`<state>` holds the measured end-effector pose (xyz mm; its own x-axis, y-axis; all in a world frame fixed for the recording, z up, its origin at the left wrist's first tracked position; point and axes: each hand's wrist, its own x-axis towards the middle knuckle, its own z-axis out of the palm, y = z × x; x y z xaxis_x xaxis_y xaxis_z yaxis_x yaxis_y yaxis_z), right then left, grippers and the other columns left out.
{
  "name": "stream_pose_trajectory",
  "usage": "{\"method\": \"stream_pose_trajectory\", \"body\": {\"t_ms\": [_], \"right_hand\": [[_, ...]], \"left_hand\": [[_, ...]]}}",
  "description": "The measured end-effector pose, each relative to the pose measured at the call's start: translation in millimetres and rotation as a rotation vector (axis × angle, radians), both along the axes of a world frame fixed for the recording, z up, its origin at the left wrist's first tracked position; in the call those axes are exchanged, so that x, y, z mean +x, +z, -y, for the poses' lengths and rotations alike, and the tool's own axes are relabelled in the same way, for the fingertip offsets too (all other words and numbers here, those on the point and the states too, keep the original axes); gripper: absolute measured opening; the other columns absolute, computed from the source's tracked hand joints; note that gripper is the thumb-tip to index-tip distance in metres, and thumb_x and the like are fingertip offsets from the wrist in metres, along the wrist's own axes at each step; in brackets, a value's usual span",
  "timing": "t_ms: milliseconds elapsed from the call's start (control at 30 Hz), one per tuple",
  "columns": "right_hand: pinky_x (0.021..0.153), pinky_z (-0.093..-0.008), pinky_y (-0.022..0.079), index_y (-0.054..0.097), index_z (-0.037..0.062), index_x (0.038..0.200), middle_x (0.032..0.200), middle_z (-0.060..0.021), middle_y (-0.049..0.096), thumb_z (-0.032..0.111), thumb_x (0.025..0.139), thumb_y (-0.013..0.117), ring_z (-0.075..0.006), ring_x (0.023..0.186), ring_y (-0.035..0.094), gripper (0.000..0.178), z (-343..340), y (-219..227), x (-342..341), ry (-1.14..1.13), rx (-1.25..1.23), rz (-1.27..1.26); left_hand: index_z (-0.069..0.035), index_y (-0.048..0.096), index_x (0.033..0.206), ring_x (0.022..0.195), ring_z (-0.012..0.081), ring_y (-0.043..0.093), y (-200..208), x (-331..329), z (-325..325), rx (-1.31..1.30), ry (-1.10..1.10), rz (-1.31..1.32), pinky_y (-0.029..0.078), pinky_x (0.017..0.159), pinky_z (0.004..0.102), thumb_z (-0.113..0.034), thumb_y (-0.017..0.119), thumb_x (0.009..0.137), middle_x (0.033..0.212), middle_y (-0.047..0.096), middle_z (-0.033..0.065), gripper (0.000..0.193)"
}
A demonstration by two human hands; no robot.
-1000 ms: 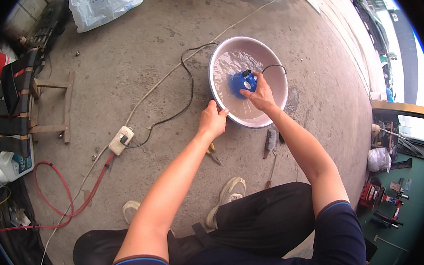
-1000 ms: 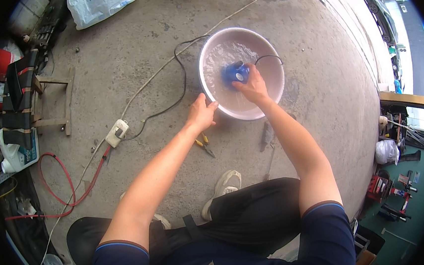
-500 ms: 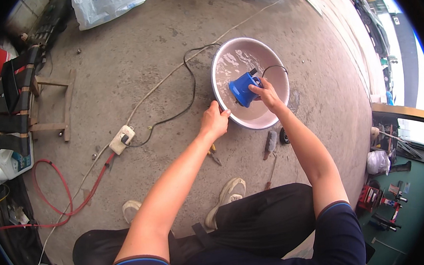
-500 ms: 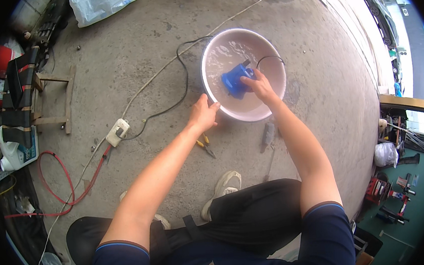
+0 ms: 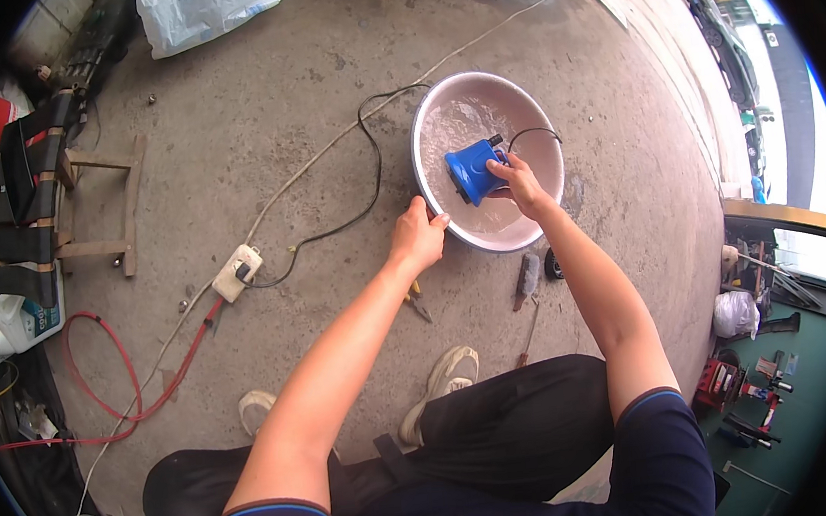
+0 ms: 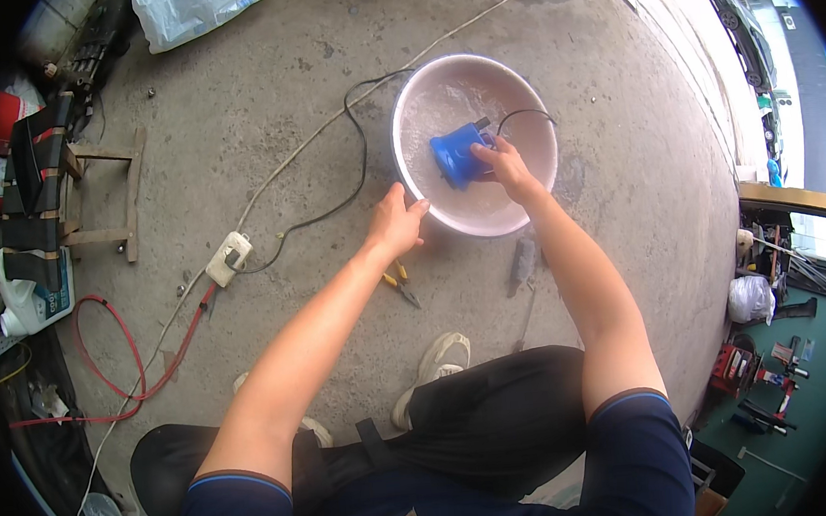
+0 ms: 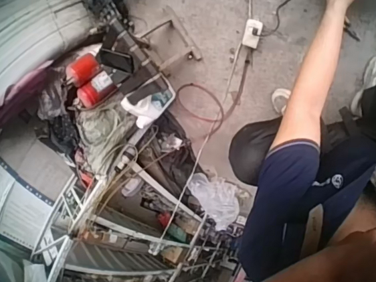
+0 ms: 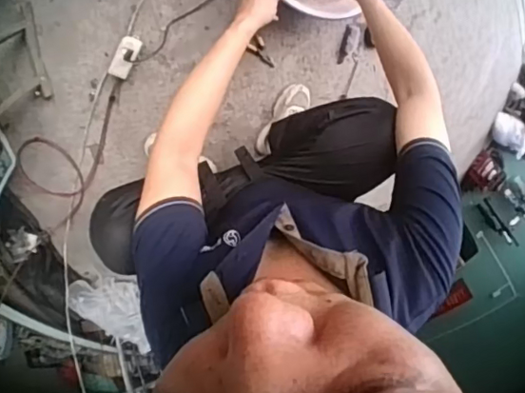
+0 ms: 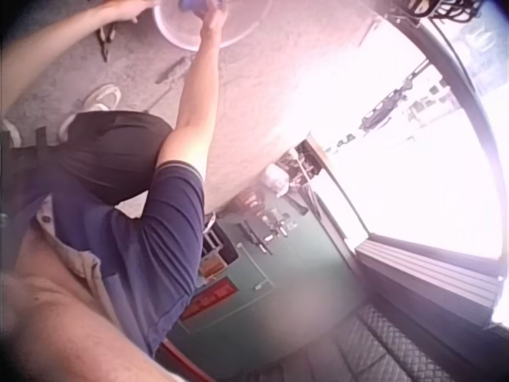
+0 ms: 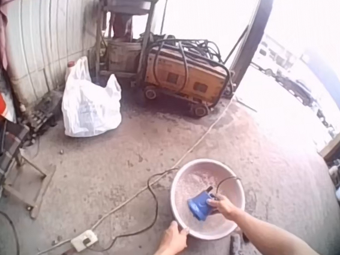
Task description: The person cleans a black circular filter in a basin of water, then assembles it with a blue water pump. They plug the pump into a power strip, submerge it in the water to test its operation, and then unplug it. Finally, they disassemble the pump to inspect the internal impeller.
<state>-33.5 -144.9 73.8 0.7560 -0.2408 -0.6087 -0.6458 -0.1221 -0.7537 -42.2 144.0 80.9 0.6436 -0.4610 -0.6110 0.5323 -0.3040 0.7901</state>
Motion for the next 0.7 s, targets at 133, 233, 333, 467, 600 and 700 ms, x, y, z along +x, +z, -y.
{"method": "stream_pose_trajectory", "body": {"t_ms": [133,233,333,467,600,700], "right_hand": [[0.098,-0.0468,0.063,0.05,-0.0065,0.148,0.138,-0.0217,0.065,0.037,0.106,0.067,-0.0346,0.117,0.072,0.063,10.4,-2.8,-4.0,-0.041,0.082,-0.065],[0.099,-0.0473,0.062,0.049,-0.0058,0.147,0.137,-0.0219,0.065,0.038,0.108,0.064,-0.0345,0.117,0.071,0.061,11.3,-3.9,-7.1,-0.035,0.098,-0.079],[0.101,-0.0517,0.058,0.052,0.004,0.143,0.131,-0.0161,0.065,0.045,0.11,0.062,-0.0329,0.116,0.071,0.054,13.7,-6.6,-10.7,-0.05,0.066,-0.094],[0.096,-0.0488,0.059,0.052,0.0048,0.14,0.129,-0.0151,0.064,0.046,0.111,0.059,-0.0309,0.11,0.07,0.051,14.5,-11.2,-14.0,-0.094,0.039,-0.103],[0.092,-0.0464,0.06,0.055,0.0055,0.138,0.125,-0.0134,0.066,0.048,0.112,0.056,-0.0283,0.106,0.07,0.049,20.2,-19.4,-15.8,-0.099,0.05,-0.102],[0.089,-0.045,0.061,0.057,0.0044,0.135,0.122,-0.0128,0.067,0.047,0.112,0.057,-0.0274,0.105,0.07,0.048,22.5,-23.7,-16.2,-0.099,0.075,-0.097]], "left_hand": [[0.003,0.056,0.114,0.071,0.0322,0.078,-5.8,-6.3,7.4,0.025,0.085,0.08,0.064,0.065,0.0446,-0.024,0.07,0.106,0.097,0.076,0.0214,0.031],[0.003,0.056,0.113,0.07,0.0323,0.078,-7.2,-7.0,5.8,0.027,0.092,0.081,0.064,0.064,0.0443,-0.024,0.07,0.106,0.096,0.075,0.0213,0.031],[0.003,0.055,0.112,0.071,0.0325,0.078,-8.7,-7.3,6.6,0.022,0.097,0.086,0.064,0.063,0.0441,-0.024,0.07,0.106,0.097,0.075,0.0214,0.031],[0.004,0.056,0.113,0.072,0.0318,0.077,-8.2,-7.3,6.6,0.024,0.098,0.073,0.065,0.06,0.0433,-0.023,0.07,0.105,0.098,0.075,0.0211,0.031],[0.005,0.057,0.114,0.072,0.0304,0.077,-8.5,-7.2,7.6,-0.005,0.12,0.07,0.065,0.057,0.0422,-0.022,0.07,0.105,0.099,0.074,0.0202,0.031],[0.005,0.058,0.114,0.074,0.0299,0.077,-8.9,-7.2,7.2,-0.005,0.119,0.058,0.066,0.057,0.0415,-0.021,0.07,0.105,0.099,0.074,0.0198,0.03]]}}
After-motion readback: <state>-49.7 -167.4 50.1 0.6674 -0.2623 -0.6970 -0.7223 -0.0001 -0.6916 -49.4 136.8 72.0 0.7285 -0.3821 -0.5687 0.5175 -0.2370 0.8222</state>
